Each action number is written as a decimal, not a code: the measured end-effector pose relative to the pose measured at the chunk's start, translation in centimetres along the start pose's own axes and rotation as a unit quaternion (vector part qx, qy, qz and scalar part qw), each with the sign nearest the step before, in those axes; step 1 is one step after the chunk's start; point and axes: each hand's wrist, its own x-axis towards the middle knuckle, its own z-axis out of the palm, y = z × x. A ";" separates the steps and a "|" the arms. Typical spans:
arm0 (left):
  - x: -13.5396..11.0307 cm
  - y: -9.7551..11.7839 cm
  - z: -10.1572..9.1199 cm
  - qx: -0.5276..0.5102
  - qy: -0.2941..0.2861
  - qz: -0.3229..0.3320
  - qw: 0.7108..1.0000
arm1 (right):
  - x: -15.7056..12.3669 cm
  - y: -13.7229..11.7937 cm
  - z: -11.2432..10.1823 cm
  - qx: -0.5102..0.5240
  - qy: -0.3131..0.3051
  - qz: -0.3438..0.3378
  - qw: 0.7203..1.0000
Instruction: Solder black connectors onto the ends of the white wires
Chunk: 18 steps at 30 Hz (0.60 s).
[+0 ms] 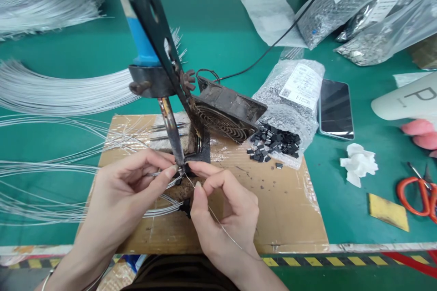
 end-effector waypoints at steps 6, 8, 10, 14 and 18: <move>-0.2 -0.3 0.1 0.005 0.004 0.003 1.000 | 0.0 0.1 -0.1 0.000 0.000 -0.001 1.000; -0.1 -0.4 0.1 0.009 0.005 0.002 1.000 | 0.0 0.2 -0.1 0.000 0.002 -0.004 1.000; -0.1 -0.5 0.1 0.012 0.006 0.002 1.000 | 0.0 0.3 -0.1 -0.003 0.004 -0.006 1.000; -0.1 -0.4 0.0 0.010 0.005 0.000 1.000 | 0.0 0.3 0.0 -0.006 0.000 -0.005 1.000; -0.2 -0.1 -0.1 0.009 0.000 0.006 1.000 | 0.0 0.2 0.0 -0.003 -0.002 -0.009 1.000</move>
